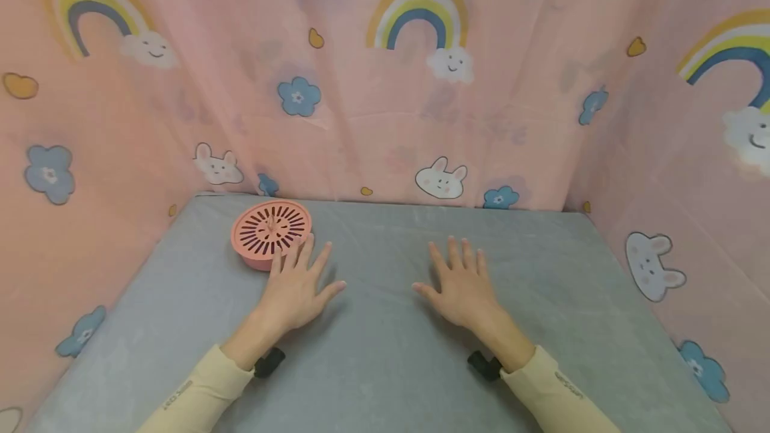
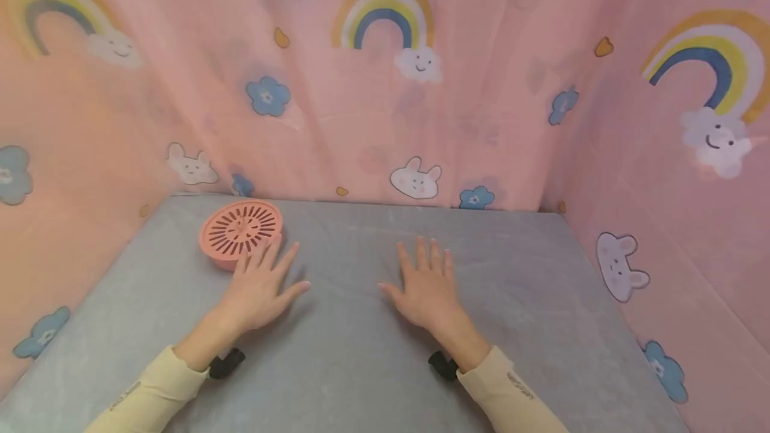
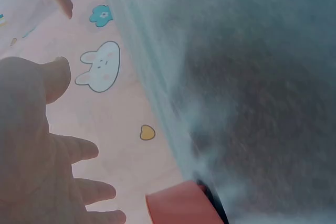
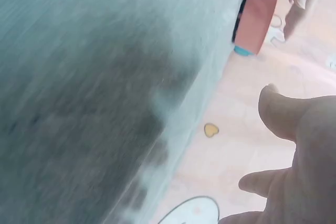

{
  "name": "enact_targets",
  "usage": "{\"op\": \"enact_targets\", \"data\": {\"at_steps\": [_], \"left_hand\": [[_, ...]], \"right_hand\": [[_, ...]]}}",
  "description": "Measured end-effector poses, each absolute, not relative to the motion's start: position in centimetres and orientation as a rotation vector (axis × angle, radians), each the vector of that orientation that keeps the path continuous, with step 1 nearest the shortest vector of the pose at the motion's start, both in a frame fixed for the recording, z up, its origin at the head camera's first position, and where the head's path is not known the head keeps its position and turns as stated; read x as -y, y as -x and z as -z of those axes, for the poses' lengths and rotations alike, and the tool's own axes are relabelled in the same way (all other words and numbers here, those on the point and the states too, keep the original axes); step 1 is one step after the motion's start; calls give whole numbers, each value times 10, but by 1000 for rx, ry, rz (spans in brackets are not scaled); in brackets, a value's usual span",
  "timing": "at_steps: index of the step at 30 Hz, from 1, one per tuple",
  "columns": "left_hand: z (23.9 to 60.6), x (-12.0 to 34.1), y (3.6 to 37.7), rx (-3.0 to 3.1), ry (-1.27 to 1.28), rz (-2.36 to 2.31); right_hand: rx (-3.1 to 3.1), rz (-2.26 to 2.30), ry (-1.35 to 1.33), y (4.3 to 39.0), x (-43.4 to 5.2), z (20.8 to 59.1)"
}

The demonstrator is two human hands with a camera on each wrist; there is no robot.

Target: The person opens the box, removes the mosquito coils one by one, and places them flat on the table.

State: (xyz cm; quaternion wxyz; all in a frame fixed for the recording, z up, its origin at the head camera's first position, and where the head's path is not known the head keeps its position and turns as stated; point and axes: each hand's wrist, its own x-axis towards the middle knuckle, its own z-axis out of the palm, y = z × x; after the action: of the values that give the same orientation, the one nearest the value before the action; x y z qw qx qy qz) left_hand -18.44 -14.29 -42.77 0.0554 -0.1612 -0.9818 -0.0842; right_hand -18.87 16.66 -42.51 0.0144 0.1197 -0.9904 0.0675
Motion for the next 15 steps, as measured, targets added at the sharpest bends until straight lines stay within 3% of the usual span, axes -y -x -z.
{"op": "enact_targets", "data": {"at_steps": [15], "left_hand": [[419,163,183,2965,405,246]], "right_hand": [[3062,-254,-478,196,-126,415]]}}
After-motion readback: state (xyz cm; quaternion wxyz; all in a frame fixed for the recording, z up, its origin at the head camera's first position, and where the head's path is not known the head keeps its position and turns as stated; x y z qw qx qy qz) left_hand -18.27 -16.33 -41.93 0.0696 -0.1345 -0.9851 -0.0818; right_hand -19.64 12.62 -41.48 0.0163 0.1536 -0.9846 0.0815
